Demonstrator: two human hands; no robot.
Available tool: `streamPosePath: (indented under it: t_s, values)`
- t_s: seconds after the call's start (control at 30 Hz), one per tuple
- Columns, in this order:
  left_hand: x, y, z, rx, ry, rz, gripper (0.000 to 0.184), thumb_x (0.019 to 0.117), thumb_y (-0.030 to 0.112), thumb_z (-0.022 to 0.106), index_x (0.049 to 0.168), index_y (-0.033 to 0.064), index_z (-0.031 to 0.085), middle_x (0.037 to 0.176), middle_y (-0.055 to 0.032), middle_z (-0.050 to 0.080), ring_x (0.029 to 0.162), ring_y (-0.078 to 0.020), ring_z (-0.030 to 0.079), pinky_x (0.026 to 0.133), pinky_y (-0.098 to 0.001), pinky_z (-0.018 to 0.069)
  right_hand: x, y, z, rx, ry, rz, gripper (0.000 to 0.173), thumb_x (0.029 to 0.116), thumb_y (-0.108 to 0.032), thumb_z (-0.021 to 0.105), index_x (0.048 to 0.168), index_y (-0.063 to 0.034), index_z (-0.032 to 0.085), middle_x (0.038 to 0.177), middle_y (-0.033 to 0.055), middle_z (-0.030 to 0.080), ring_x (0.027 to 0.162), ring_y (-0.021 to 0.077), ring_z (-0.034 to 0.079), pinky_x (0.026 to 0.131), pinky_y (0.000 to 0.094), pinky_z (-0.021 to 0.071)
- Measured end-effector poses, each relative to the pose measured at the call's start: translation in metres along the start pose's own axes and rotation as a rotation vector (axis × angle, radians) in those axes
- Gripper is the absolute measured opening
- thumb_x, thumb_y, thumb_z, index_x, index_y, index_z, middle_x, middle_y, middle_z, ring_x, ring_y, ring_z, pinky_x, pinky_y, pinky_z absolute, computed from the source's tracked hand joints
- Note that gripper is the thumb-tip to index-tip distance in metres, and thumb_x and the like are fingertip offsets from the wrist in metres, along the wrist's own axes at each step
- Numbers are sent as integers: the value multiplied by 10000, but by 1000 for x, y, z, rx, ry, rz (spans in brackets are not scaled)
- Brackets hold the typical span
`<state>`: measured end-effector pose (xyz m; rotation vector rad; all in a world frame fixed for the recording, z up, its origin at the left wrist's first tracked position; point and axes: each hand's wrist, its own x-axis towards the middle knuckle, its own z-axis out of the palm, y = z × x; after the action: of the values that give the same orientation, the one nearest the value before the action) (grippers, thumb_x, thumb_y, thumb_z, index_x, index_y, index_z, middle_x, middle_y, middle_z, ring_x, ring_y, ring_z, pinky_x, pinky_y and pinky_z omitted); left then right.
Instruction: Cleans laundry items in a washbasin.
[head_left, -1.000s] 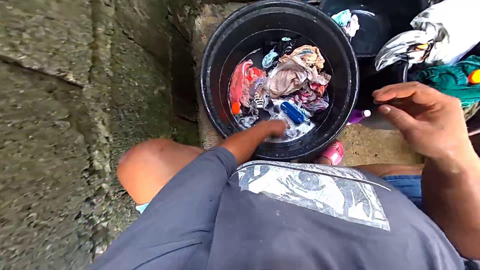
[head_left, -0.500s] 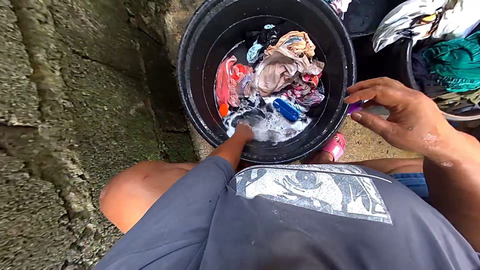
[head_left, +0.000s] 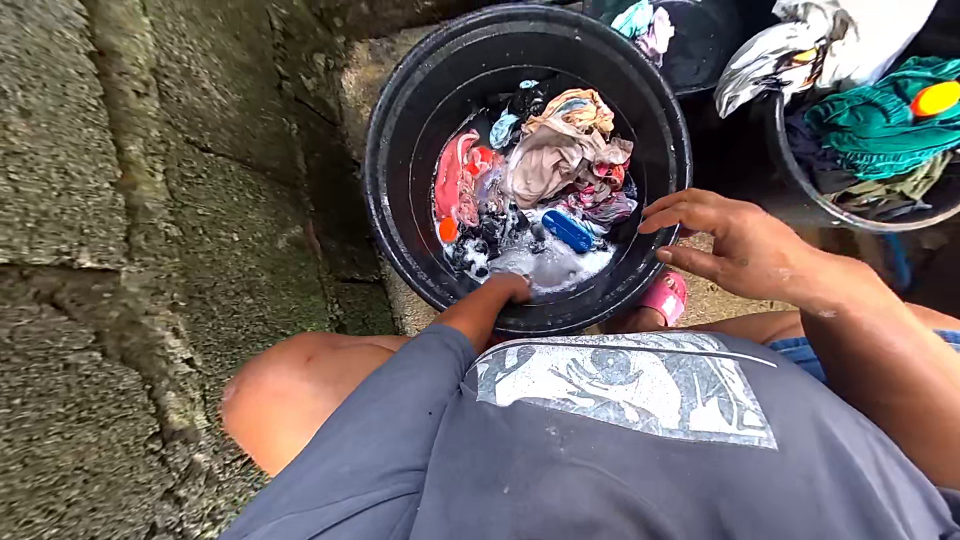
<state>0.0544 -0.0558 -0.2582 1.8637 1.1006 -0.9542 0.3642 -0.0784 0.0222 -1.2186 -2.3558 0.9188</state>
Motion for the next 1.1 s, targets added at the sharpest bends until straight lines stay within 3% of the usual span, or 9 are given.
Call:
streamPosePath:
  t_s: [0.1, 0.27, 0.4, 0.53, 0.67, 0.8, 0.9, 0.97, 1.1]
  values:
    - [-12, -14, -5, 112, -44, -152, 366, 1022, 311, 561, 1277, 74, 671, 1354, -220, 611, 1298, -441, 536, 1028, -751, 366, 3, 7, 1, -3, -41, 35, 275, 963, -183, 652, 1207, -71, 709, 1305, 142, 652, 1177, 255, 658, 967, 437, 569]
    - [-46, 15, -62, 46, 195, 110, 293, 896, 34, 695, 1167, -71, 658, 1159, -301, 657, 1134, -487, 619, 970, -673, 474, 10, 11, 3, 32, -79, 85, 257, 983, -141, 640, 1222, -73, 705, 1272, 138, 668, 1084, 243, 681, 933, 450, 568]
    - [-114, 62, -130, 4, 310, 207, 344, 869, 94, 776, 1148, -65, 655, 1083, -279, 663, 1047, -459, 640, 922, -654, 487, 27, -7, 2, 103, -147, 203, 252, 1039, -114, 592, 1270, -70, 681, 1266, 119, 693, 1121, 231, 692, 1007, 473, 541]
    - [-191, 88, -166, -137, 505, 365, 209, 937, 84, 677, 1103, -42, 662, 986, -216, 673, 962, -363, 646, 897, -572, 495, 60, -17, 11, 92, -271, 220, 362, 1024, -105, 615, 1383, -64, 601, 1317, 143, 664, 1175, 266, 666, 1055, 502, 504]
    - [-245, 81, -179, -554, 795, 524, 202, 919, 70, 696, 1065, -37, 608, 849, -105, 639, 754, -158, 605, 742, -361, 531, 87, -29, 22, 201, -311, 158, 330, 982, -132, 689, 1290, -23, 649, 1275, 179, 671, 1119, 286, 675, 1016, 506, 520]
    - [-277, 61, -180, -862, 909, 753, 219, 867, 32, 710, 1023, 63, 560, 662, 55, 579, 604, -45, 580, 645, -248, 539, 105, -48, 18, 233, -208, 52, 231, 1044, -208, 600, 1185, -53, 696, 1069, 88, 718, 981, 158, 675, 942, 426, 535]
    - [-291, 40, -170, -740, 916, 636, 283, 843, 45, 746, 1087, 2, 608, 699, 0, 589, 628, -76, 573, 669, -282, 537, 114, -56, 5, 374, -88, 9, 200, 1059, -189, 529, 1084, -28, 646, 884, 45, 714, 798, 103, 661, 782, 336, 552]
    - [-297, 30, -160, -631, 870, 510, 242, 869, 64, 754, 1067, -40, 662, 833, -99, 674, 753, -153, 641, 761, -373, 560, 120, -64, -7, 416, -75, -21, 170, 1061, -179, 524, 1054, -44, 626, 845, 19, 699, 773, 79, 668, 764, 298, 561]
    - [-294, 10, -138, -656, 788, 483, 188, 946, 124, 695, 1075, -12, 695, 940, -93, 713, 846, -122, 673, 834, -351, 565, 132, -84, -21, 418, -19, -74, 136, 1060, -166, 519, 1041, -62, 605, 802, -12, 645, 730, 66, 635, 742, 284, 550]
